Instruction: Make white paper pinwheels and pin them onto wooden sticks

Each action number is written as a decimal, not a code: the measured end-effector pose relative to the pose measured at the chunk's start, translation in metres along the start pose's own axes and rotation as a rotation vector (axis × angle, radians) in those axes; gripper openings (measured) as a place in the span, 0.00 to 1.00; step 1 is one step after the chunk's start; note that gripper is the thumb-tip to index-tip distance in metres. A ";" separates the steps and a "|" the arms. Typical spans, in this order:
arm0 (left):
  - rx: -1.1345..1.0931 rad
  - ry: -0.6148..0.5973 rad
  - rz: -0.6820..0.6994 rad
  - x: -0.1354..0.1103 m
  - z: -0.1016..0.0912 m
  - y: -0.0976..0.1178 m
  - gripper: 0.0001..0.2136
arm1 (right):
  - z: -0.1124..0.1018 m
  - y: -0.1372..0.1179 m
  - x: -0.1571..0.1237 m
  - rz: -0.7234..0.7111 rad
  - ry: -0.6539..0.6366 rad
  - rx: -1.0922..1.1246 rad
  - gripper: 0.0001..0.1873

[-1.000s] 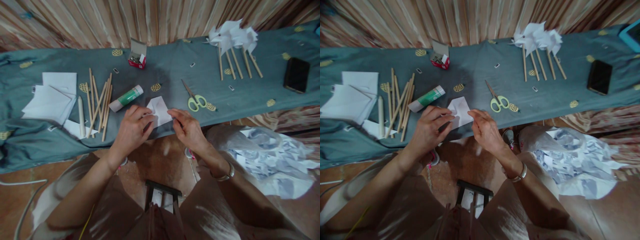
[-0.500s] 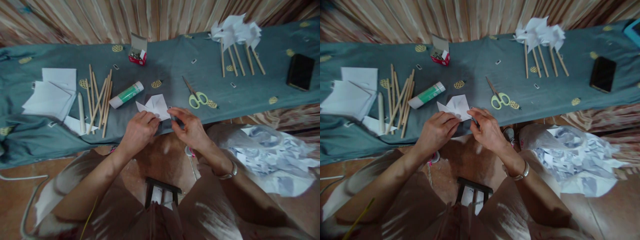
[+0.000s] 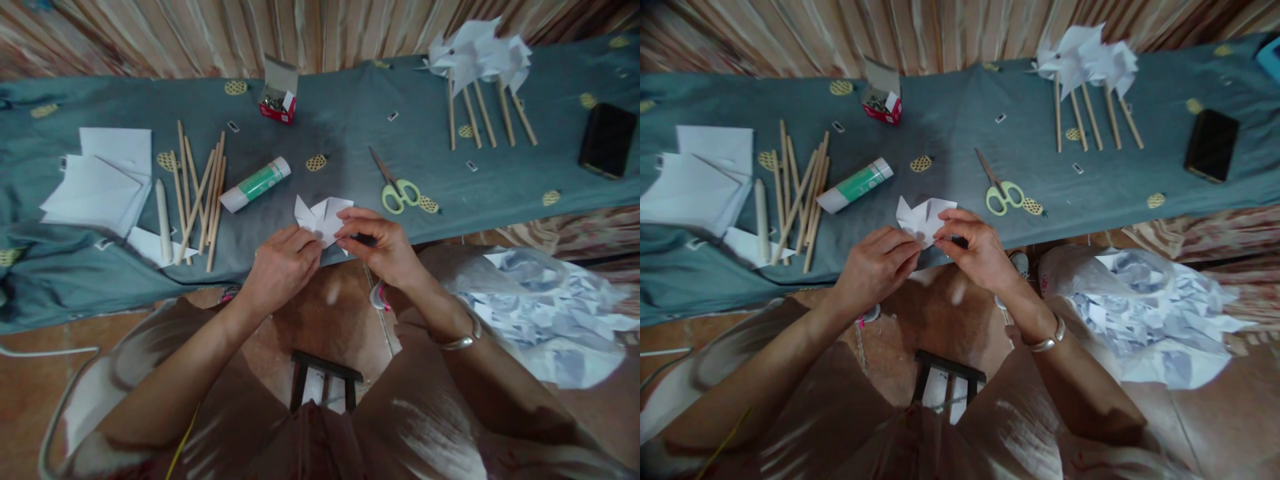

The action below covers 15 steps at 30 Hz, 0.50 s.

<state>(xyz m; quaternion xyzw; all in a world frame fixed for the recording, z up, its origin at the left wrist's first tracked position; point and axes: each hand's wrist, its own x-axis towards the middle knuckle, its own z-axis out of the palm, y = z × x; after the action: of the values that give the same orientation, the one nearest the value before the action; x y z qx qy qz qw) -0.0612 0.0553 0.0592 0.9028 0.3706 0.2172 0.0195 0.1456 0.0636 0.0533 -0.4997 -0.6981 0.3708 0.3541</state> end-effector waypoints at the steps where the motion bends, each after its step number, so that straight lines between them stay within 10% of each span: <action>1: -0.008 0.005 -0.003 0.000 0.000 0.000 0.09 | 0.001 0.000 0.001 0.001 0.009 -0.001 0.05; 15: -0.114 -0.017 -0.117 -0.001 0.002 -0.002 0.09 | 0.014 -0.001 0.015 0.004 0.043 -0.106 0.02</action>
<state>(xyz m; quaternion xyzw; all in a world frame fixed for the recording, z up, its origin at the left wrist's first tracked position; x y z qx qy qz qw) -0.0626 0.0557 0.0569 0.8789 0.4095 0.2288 0.0866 0.1298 0.0756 0.0496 -0.5271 -0.7079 0.3233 0.3414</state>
